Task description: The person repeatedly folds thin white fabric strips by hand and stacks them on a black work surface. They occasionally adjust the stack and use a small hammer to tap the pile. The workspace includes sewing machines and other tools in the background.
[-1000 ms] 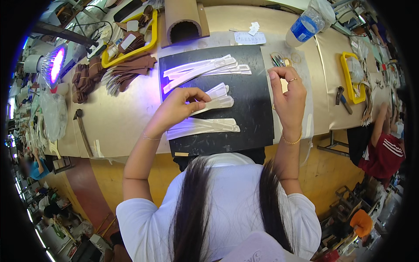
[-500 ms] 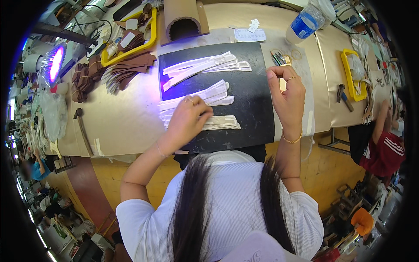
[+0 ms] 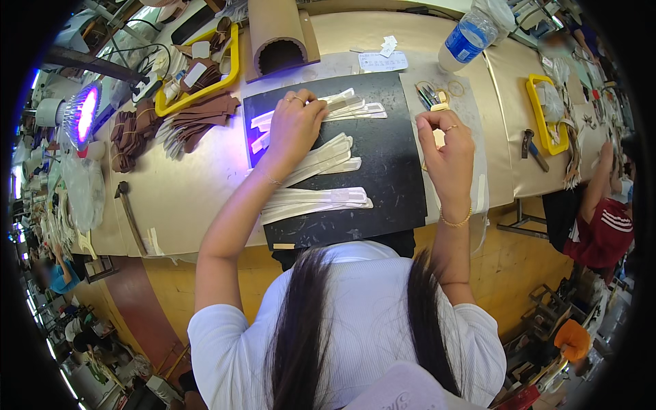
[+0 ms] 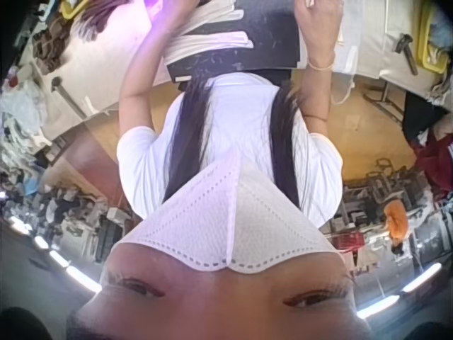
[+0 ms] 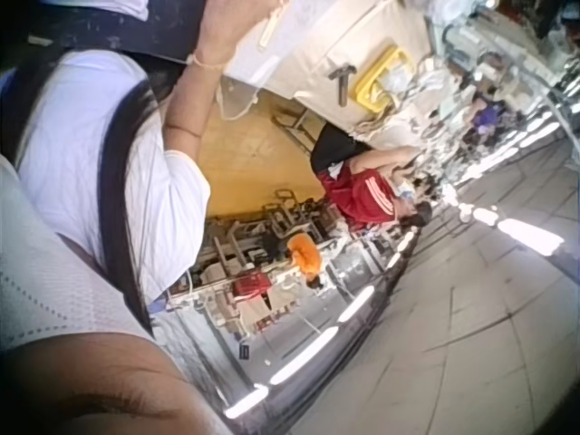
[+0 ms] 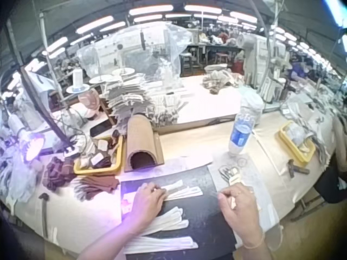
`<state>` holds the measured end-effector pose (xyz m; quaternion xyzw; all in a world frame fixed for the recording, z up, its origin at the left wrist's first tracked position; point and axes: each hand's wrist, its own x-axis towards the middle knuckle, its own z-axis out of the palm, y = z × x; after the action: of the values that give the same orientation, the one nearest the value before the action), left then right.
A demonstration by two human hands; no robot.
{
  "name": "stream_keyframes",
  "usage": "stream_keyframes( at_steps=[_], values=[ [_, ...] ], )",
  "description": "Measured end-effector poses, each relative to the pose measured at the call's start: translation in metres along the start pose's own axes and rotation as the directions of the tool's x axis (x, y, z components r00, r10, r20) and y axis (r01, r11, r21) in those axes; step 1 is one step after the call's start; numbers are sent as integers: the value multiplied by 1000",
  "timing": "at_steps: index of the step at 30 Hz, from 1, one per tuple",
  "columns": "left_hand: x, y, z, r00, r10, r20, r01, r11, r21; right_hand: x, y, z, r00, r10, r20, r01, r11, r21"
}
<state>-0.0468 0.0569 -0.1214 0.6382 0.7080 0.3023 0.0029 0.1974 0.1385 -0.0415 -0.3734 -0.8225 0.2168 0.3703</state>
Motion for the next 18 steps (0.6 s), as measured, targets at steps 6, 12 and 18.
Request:
stream_keyframes(
  at_steps=[6,12,18],
  values=[
    [12,24,-38,926,-324,196,378,810,-447,14,-1,19,993,-55,-106,41,990,-132],
    [16,54,-68,843,-369,391,530,450,-719,22,-28,39,954,-277,-111,267,959,-100],
    [13,67,-76,871,-333,361,479,414,-774,14,-44,42,949,-314,-39,312,949,-41]
  ],
)
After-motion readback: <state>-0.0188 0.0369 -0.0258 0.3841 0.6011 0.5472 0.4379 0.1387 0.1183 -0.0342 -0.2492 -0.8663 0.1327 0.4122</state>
